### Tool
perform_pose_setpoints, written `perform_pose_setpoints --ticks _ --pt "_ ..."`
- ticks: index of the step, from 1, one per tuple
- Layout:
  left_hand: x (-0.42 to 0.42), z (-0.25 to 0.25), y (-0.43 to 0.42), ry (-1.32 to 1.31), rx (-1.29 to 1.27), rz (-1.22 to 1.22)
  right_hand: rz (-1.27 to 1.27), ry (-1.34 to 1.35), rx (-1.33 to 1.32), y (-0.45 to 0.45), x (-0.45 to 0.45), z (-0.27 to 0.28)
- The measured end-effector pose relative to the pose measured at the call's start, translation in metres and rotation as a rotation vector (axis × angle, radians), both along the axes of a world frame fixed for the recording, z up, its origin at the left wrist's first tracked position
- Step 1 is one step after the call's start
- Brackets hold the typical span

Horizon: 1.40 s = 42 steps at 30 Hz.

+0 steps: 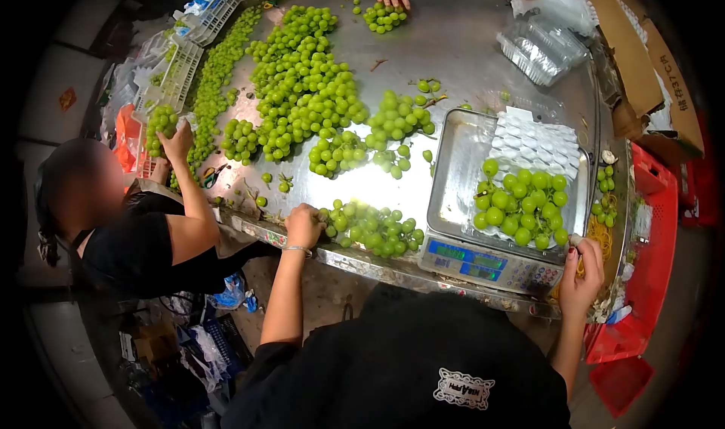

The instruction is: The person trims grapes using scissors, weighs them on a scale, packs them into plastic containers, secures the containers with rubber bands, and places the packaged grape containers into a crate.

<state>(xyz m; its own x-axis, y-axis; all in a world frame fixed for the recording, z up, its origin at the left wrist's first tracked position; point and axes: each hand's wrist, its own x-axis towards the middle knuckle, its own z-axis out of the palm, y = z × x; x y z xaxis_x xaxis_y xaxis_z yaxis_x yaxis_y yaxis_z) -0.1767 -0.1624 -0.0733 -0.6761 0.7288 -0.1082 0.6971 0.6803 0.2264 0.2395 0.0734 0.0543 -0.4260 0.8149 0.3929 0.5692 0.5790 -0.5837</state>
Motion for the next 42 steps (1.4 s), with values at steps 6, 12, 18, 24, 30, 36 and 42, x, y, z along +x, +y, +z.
perform_pose_setpoints --ticks 6,12,18,24,30,36,42 --pt "-0.012 0.040 -0.006 -0.681 0.393 0.152 -0.023 0.037 0.014 -0.009 -0.003 0.004" --pt "0.098 0.126 0.122 -0.834 0.798 -0.268 0.007 0.088 -0.036 -0.010 -0.008 0.014" --pt "0.193 0.124 0.211 -0.289 0.665 -0.551 -0.027 0.124 0.042 -0.021 0.012 0.020" --pt "0.140 0.163 0.164 -0.319 1.180 -0.178 -0.246 0.310 -0.050 -0.016 0.088 -0.012" --pt "0.099 0.185 0.112 0.088 1.807 -0.162 -0.385 -0.144 -0.319 0.050 0.116 -0.116" --pt "0.108 0.210 0.099 0.175 1.624 -0.208 -0.442 -0.471 -0.339 0.073 0.102 -0.155" --pt "0.124 0.190 0.115 -0.042 1.399 -0.239 -0.543 -0.487 -0.256 0.076 0.102 -0.148"
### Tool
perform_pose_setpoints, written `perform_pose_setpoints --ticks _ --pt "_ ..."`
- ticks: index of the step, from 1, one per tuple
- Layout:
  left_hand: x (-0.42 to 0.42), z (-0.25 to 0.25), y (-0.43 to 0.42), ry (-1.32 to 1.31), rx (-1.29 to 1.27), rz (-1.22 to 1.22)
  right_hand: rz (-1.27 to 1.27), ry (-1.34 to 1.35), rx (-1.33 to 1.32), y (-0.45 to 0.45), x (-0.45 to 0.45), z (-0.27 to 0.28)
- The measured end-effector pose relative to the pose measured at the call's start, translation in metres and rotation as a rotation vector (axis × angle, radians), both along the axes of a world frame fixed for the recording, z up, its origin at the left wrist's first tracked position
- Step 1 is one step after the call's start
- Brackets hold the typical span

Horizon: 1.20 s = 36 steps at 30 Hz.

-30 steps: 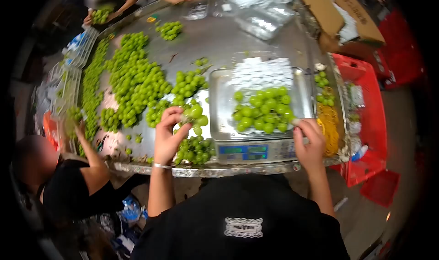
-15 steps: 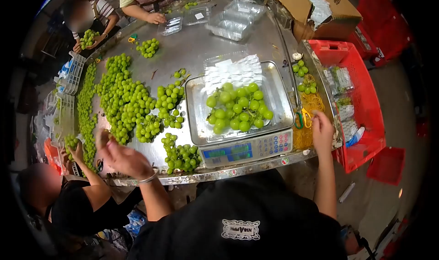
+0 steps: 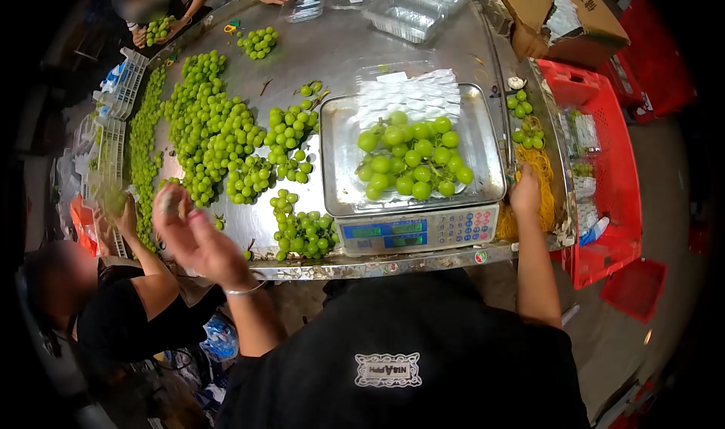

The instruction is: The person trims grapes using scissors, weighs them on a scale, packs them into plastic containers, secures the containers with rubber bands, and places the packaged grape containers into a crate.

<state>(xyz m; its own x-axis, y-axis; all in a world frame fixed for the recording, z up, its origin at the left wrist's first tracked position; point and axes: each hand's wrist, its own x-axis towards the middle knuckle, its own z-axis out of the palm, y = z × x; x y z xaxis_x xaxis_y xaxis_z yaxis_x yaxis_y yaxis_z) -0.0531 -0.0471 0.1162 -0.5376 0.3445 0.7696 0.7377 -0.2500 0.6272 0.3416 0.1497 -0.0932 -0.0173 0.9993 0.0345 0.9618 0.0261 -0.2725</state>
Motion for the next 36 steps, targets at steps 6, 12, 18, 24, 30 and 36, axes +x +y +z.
perform_pose_setpoints --ticks 6,12,18,24,30,36 --pt "0.043 -0.042 0.073 0.000 -0.516 -0.308 -0.025 -0.030 -0.126 -0.002 0.011 -0.003" --pt "0.052 -0.087 0.135 0.183 -0.755 -0.360 0.021 0.053 -0.060 -0.022 0.015 0.045" --pt "0.061 -0.064 0.123 0.073 -0.762 -0.419 0.059 0.268 0.071 -0.028 0.002 0.108" --pt "0.059 -0.073 0.109 0.069 -0.792 -0.594 0.168 0.953 -0.082 0.020 -0.052 0.128" --pt "0.056 -0.067 0.118 0.253 -0.892 -0.765 0.281 0.993 0.605 0.174 -0.047 0.287" --pt "0.061 -0.074 0.121 0.249 -0.896 -0.785 -0.049 1.009 0.616 0.279 0.032 0.433"
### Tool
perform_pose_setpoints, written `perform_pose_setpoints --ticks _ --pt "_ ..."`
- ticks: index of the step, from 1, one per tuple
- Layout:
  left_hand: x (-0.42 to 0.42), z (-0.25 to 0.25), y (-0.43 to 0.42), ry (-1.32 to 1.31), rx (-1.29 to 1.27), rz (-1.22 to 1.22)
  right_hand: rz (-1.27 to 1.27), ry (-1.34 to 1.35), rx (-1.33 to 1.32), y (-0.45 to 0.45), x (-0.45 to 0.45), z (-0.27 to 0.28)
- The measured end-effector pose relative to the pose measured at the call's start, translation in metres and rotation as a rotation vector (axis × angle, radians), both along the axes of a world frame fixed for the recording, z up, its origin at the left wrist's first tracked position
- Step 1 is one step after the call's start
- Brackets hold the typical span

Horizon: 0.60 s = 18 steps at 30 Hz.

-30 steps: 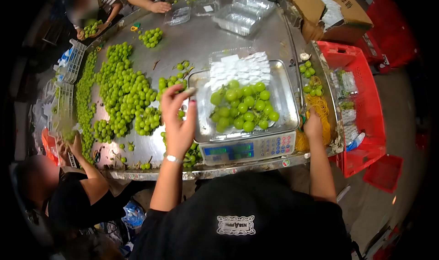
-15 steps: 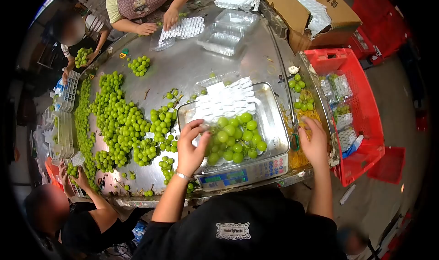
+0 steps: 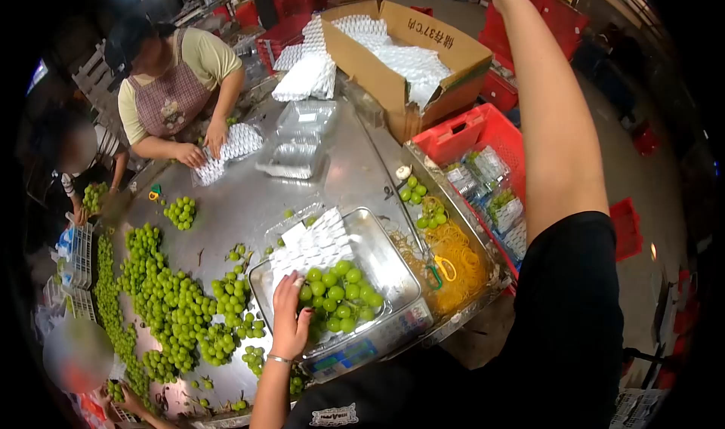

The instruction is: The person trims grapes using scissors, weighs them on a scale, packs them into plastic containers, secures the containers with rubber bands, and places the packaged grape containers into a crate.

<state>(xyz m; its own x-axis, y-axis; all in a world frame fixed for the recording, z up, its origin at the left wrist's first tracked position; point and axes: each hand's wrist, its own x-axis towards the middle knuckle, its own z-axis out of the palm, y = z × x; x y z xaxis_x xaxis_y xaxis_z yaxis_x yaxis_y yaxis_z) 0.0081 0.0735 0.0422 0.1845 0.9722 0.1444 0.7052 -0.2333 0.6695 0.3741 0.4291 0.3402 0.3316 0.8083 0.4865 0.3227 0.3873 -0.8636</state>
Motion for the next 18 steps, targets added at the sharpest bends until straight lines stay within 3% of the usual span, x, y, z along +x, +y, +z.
perform_pose_setpoints --ticks 2,4,5,7,8,9,10,11,13,14,16,17,18 --pt "0.000 0.000 -0.002 0.016 0.168 0.112 -0.085 -0.103 0.042 0.002 0.009 0.009" --pt "0.005 -0.001 0.001 0.011 0.097 0.078 0.091 -0.295 0.218 -0.005 -0.002 -0.015" --pt "0.007 -0.002 0.001 0.010 0.025 0.057 0.227 -0.344 0.243 -0.009 -0.023 -0.044" --pt "0.005 -0.003 0.001 -0.018 0.032 0.071 0.653 -0.423 -0.044 -0.055 -0.081 -0.124" --pt "0.003 -0.008 -0.001 -0.053 0.094 0.099 0.713 -0.554 -0.304 -0.096 -0.119 -0.154" --pt "-0.001 -0.014 -0.003 -0.084 0.162 0.124 0.817 -0.844 0.022 -0.075 -0.124 -0.230" --pt "-0.006 -0.017 -0.006 -0.138 0.190 0.181 0.825 -0.713 -0.272 -0.094 -0.140 -0.272" --pt "-0.011 -0.019 -0.008 -0.191 0.224 0.231 0.728 -0.773 -0.236 -0.099 -0.152 -0.314" --pt "-0.017 -0.014 -0.009 -0.137 0.217 0.273 0.695 -0.757 -0.511 -0.096 -0.166 -0.356" --pt "-0.016 -0.006 -0.002 -0.040 0.217 0.175 0.711 -0.747 -0.506 -0.092 -0.173 -0.374" --pt "-0.010 0.015 0.016 0.072 0.125 0.018 0.803 -0.171 -0.863 -0.087 -0.188 -0.390" --pt "-0.006 0.014 0.025 0.124 0.068 0.056 0.811 -0.166 -0.861 -0.086 -0.193 -0.388" --pt "-0.011 0.003 0.036 0.226 -0.063 0.113 0.809 0.021 -0.986 -0.091 -0.201 -0.367"
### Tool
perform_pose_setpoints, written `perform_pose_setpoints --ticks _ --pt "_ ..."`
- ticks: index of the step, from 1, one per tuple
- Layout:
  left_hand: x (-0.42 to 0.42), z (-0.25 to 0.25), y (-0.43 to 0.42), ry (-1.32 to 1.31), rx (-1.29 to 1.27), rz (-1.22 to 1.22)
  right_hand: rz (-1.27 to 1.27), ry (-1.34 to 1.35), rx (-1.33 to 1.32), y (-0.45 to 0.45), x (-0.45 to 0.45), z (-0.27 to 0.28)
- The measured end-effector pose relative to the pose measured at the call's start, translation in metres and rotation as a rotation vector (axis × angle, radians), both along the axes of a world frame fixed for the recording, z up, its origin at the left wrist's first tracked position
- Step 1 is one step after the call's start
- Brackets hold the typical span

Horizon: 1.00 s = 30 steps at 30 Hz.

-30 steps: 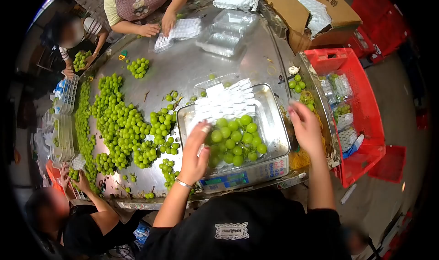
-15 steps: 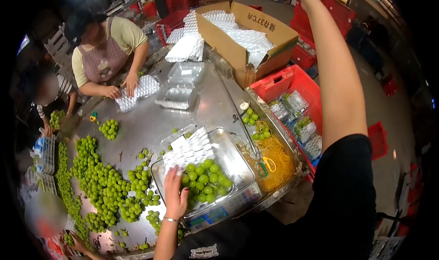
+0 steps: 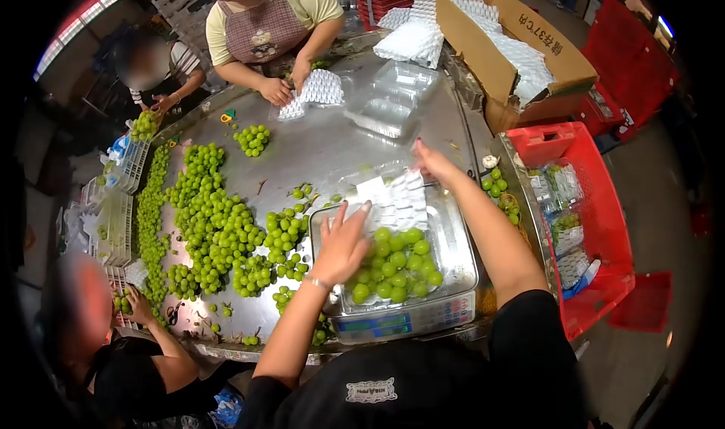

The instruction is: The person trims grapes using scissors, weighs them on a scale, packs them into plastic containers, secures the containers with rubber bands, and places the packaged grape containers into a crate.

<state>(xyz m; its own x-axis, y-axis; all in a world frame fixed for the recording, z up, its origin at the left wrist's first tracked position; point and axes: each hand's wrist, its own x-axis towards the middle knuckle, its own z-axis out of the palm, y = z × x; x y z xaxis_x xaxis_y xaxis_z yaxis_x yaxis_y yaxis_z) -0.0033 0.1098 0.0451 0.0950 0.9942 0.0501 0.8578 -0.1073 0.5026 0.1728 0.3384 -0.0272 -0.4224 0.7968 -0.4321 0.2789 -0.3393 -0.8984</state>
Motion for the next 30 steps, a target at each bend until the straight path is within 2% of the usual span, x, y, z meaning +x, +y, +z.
perform_pose_setpoints --ticks 1,2,3,4,5,7,9,10,12,14,15,17,18,19,21,22,23,25,27,29,30 --pt "-0.005 -0.011 0.008 0.092 -0.130 0.070 -0.068 0.092 -0.177 -0.007 -0.006 0.024" --pt "-0.009 -0.012 0.008 0.089 -0.128 0.076 -0.024 0.213 -0.185 -0.015 -0.009 0.048" --pt "-0.018 -0.011 0.006 -0.054 -0.086 0.134 -0.016 0.209 -0.182 -0.018 -0.008 0.062" --pt "-0.027 -0.010 0.004 -0.196 -0.046 0.193 0.151 0.138 0.123 -0.023 -0.008 0.072" --pt "-0.032 -0.011 -0.008 -0.197 -0.056 0.199 0.315 0.066 0.419 -0.033 -0.006 0.080" --pt "-0.035 -0.018 -0.052 -1.097 0.286 0.440 0.434 -0.117 0.985 -0.075 0.021 0.112" --pt "-0.020 -0.022 -0.080 -1.176 0.209 0.597 0.621 -0.231 1.149 -0.116 0.049 0.121" --pt "-0.002 -0.006 -0.089 -1.341 0.147 0.658 0.719 -0.298 1.209 -0.137 0.057 0.126" --pt "0.006 -0.016 -0.109 -1.265 0.055 0.598 0.821 -0.365 1.267 -0.169 0.068 0.122" --pt "0.020 -0.014 -0.118 -1.148 0.031 0.570 0.697 -0.336 0.974 -0.193 0.078 0.110" --pt "0.025 -0.016 -0.121 -1.075 0.037 0.544 0.693 -0.342 0.973 -0.201 0.085 0.097" --pt "0.025 -0.041 -0.126 -1.054 0.040 0.587 0.411 0.007 0.645 -0.214 0.098 0.061" --pt "0.019 -0.047 -0.128 -1.255 -0.063 0.674 0.183 0.096 0.551 -0.223 0.097 0.051" --pt "0.017 -0.042 -0.128 -1.453 -0.179 0.763 0.170 0.085 0.541 -0.230 0.098 0.045" --pt "0.014 -0.034 -0.126 -1.571 -0.290 0.810 -0.086 0.061 -0.038 -0.237 0.099 0.041" --pt "0.012 -0.033 -0.126 -1.479 -0.375 0.796 -0.093 0.039 -0.153 -0.237 0.096 0.048" --pt "0.009 -0.032 -0.125 -1.385 -0.453 0.778 -0.114 0.032 -0.160 -0.235 0.096 0.053" --pt "0.003 -0.035 -0.126 -1.465 -0.646 0.656 0.152 -0.212 -0.269 -0.230 0.098 0.058" --pt "0.004 -0.033 -0.127 -1.500 -0.596 0.630 0.106 -0.120 -0.379 -0.232 0.100 0.059" --pt "0.005 -0.035 -0.125 -1.493 -0.583 0.649 0.007 0.110 -0.563 -0.235 0.103 0.057" --pt "0.006 -0.030 -0.123 -1.530 -0.572 0.649 -0.048 0.141 -0.504 -0.239 0.101 0.053"
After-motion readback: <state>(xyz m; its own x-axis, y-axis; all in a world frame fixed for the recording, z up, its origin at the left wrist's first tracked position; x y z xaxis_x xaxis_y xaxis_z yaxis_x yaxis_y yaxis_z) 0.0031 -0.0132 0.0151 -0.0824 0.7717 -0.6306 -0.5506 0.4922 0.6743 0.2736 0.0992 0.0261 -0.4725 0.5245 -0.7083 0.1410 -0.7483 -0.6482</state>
